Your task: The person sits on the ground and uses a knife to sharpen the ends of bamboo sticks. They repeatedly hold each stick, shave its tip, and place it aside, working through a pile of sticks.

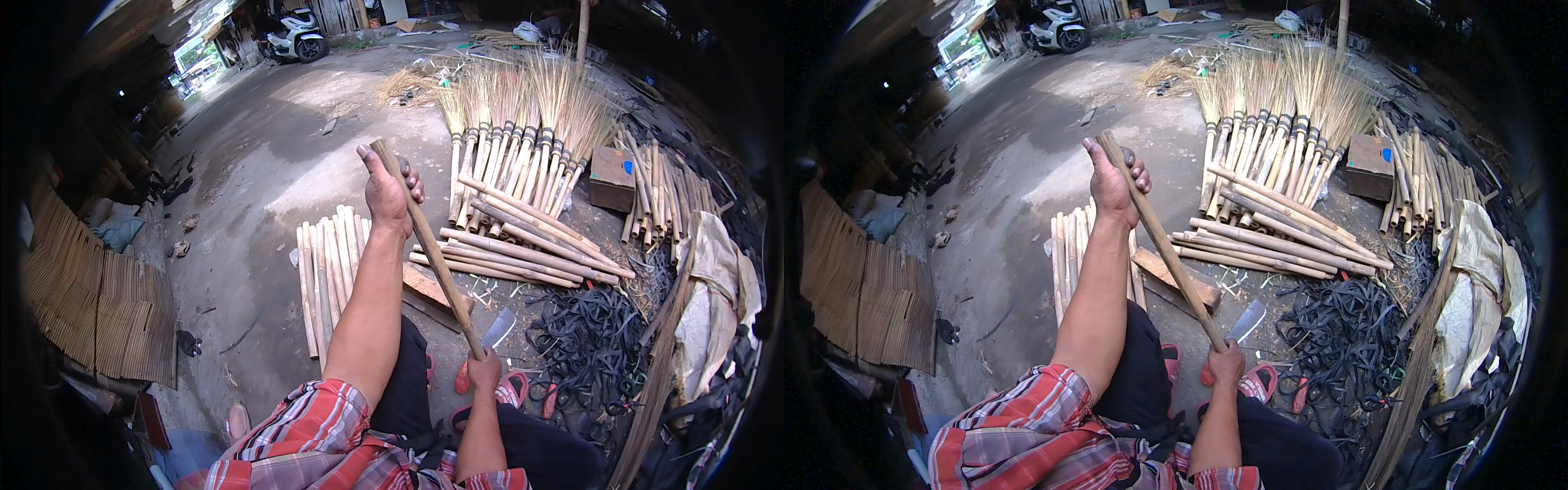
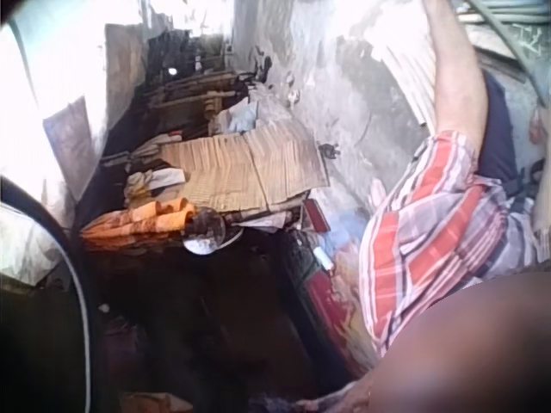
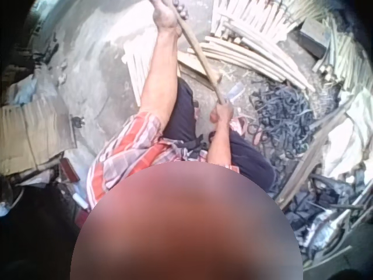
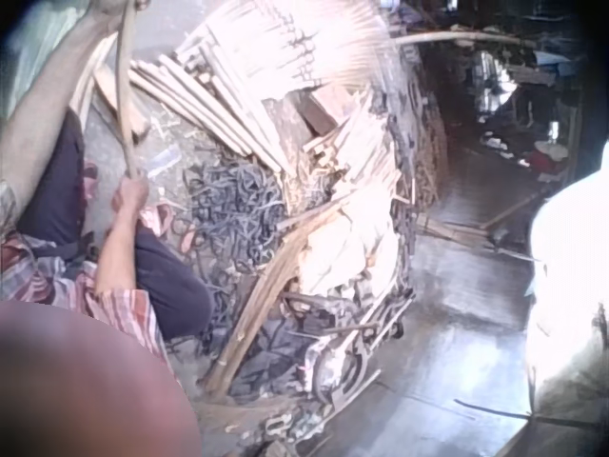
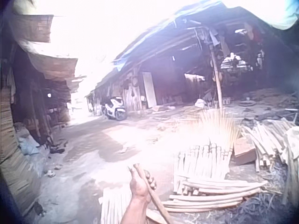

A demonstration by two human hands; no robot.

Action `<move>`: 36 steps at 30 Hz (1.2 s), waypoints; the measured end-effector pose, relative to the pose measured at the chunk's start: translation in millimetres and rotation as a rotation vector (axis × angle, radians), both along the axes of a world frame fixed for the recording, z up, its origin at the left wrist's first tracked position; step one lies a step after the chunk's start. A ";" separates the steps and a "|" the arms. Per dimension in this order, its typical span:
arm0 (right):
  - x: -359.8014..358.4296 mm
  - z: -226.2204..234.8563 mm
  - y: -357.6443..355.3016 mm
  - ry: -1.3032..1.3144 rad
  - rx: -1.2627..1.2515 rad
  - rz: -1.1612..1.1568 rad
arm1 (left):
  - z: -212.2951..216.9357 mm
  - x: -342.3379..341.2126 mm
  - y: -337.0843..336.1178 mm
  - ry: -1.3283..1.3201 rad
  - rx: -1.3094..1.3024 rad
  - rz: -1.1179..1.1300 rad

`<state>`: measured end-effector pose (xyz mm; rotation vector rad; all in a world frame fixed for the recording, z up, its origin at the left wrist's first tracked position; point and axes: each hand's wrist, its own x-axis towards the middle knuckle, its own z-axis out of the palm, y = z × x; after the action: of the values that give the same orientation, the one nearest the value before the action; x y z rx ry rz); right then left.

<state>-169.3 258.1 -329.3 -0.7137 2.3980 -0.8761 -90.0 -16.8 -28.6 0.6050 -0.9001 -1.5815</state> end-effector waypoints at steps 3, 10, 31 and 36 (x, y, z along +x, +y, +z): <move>3.0 5.3 -2.4 0.030 0.007 0.013 | 3.8 3.6 -1.0 -0.062 0.025 0.080; 1.6 -5.8 -1.2 -0.003 0.035 0.055 | 3.9 0.0 -0.5 -0.063 0.046 0.096; -2.0 79.1 -22.2 0.220 -0.340 0.029 | -42.2 -20.2 -16.7 -0.502 -0.098 -0.021; -2.0 75.2 -21.6 0.041 -0.344 0.101 | -44.0 -17.1 -25.1 -0.461 -0.060 -0.048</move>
<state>-171.3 236.5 -254.2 -0.9798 2.2455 -1.2574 -107.1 -41.9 -72.7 0.9320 -1.3065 -1.4750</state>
